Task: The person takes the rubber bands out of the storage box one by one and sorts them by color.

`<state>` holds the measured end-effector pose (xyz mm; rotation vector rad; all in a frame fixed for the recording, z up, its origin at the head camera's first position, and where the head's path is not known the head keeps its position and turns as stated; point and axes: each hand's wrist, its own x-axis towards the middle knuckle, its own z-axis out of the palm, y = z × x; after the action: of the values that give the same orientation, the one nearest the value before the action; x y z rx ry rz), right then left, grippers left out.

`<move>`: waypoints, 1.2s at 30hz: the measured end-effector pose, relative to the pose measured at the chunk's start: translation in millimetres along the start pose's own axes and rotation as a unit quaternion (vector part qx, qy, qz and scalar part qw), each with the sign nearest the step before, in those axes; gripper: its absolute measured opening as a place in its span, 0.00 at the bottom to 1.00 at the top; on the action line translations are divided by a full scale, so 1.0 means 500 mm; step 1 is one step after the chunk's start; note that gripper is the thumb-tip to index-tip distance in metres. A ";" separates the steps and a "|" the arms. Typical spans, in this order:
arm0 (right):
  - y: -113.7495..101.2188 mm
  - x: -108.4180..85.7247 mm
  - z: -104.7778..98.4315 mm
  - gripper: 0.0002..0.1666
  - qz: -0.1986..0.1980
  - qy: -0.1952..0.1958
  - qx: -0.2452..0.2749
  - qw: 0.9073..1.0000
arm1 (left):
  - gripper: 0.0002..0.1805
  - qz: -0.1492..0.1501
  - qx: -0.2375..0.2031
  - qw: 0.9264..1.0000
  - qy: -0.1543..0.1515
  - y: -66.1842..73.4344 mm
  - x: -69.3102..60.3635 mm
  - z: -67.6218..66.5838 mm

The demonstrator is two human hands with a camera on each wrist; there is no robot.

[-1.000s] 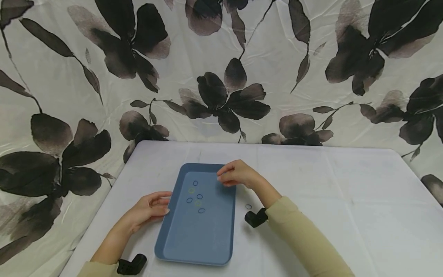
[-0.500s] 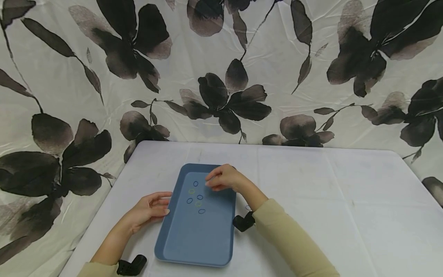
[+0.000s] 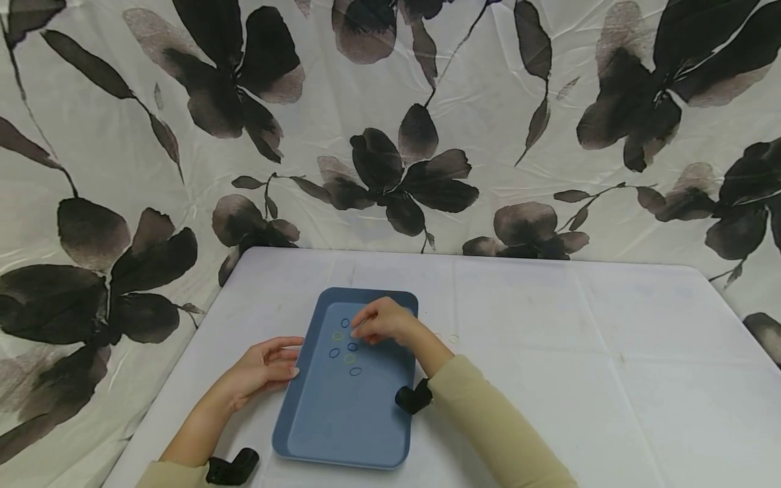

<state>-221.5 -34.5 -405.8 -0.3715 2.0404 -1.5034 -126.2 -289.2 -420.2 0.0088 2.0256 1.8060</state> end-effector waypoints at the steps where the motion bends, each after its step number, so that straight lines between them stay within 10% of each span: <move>1: 0.001 0.001 0.003 0.14 0.000 -0.001 0.002 1.000 | 0.37 0.000 0.000 1.000 0.000 0.000 0.000 0.000; 18: 0.032 0.013 0.046 0.07 -0.025 0.071 -0.091 0.993 | 0.37 -0.002 0.004 1.000 0.008 0.000 0.001 0.000; 36: 0.033 0.005 0.061 0.09 -0.096 0.096 -0.286 0.949 | 0.37 0.000 0.001 1.000 0.008 -0.003 0.000 0.001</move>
<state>-203.7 -54.2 -428.2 -0.6867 2.6511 -1.0489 -125.6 -288.9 -421.6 -0.0060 2.0390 1.8097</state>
